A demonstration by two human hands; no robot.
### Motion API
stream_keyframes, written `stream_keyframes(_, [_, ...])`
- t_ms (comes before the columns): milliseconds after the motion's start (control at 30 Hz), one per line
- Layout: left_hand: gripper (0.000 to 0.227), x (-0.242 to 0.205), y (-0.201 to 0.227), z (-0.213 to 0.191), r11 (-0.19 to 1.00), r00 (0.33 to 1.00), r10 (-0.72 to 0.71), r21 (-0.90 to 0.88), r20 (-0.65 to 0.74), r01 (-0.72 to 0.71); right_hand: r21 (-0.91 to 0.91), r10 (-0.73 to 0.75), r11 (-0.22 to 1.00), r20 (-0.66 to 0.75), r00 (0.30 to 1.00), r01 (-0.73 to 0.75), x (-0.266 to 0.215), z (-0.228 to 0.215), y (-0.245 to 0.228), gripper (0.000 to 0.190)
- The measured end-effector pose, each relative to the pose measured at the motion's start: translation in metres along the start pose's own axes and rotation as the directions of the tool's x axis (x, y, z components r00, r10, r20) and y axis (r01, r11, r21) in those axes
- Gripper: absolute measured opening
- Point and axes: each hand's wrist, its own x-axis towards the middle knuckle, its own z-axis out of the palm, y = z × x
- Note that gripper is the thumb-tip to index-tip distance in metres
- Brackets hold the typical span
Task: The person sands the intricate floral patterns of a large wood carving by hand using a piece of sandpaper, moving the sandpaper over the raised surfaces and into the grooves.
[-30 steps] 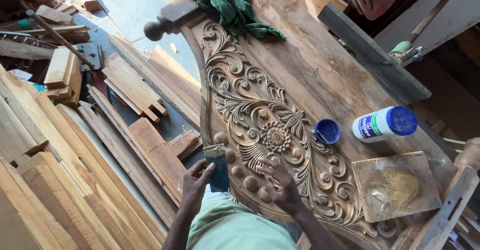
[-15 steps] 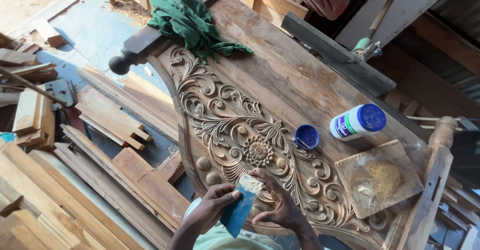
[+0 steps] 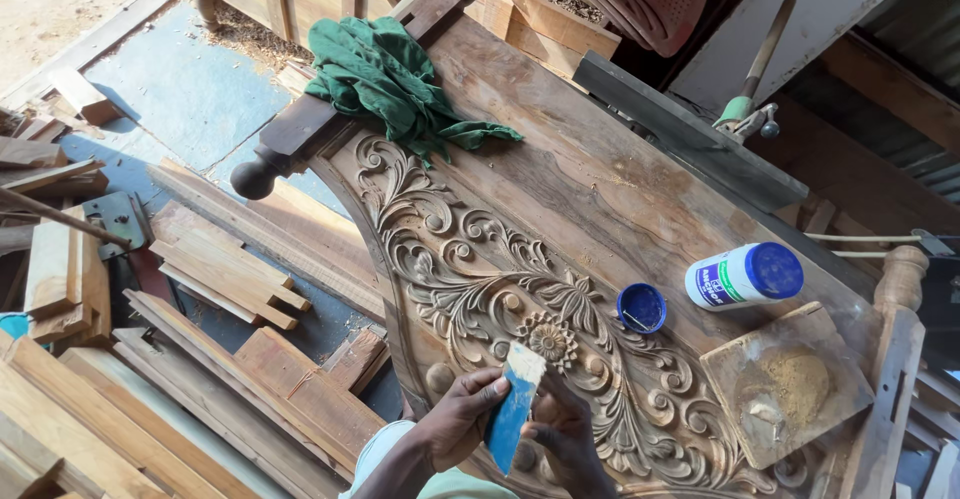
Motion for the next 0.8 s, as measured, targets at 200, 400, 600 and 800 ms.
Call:
stream_keyframes(200, [0.029,0.013,0.040,-0.011,0.948,0.957,0.275,-0.139,-0.091,-0.286,0.018,-0.221,0.975,-0.041,0.974,0.222,0.022,0.045,0.019,0.080])
stream_keyframes(400, [0.023,0.015,0.022,-0.019,0.921,1.000,0.021,-0.390,-0.005,-0.021,-0.345,-0.253,0.932,-0.392,0.884,0.114,0.042,0.063,0.070,0.035])
stream_keyframes(600, [0.033,-0.039,0.072,-0.094,0.509,0.958,-0.171,0.853,0.231,-0.115,-0.652,-0.160,0.754,-0.309,0.937,-0.086,0.073,0.077,0.067,0.015])
stream_keyframes(800, [0.033,-0.065,0.103,-0.180,0.370,0.976,-0.185,0.913,-0.112,0.174,-0.897,-0.135,0.442,-0.059,0.989,0.007,0.089,0.092,0.104,0.024])
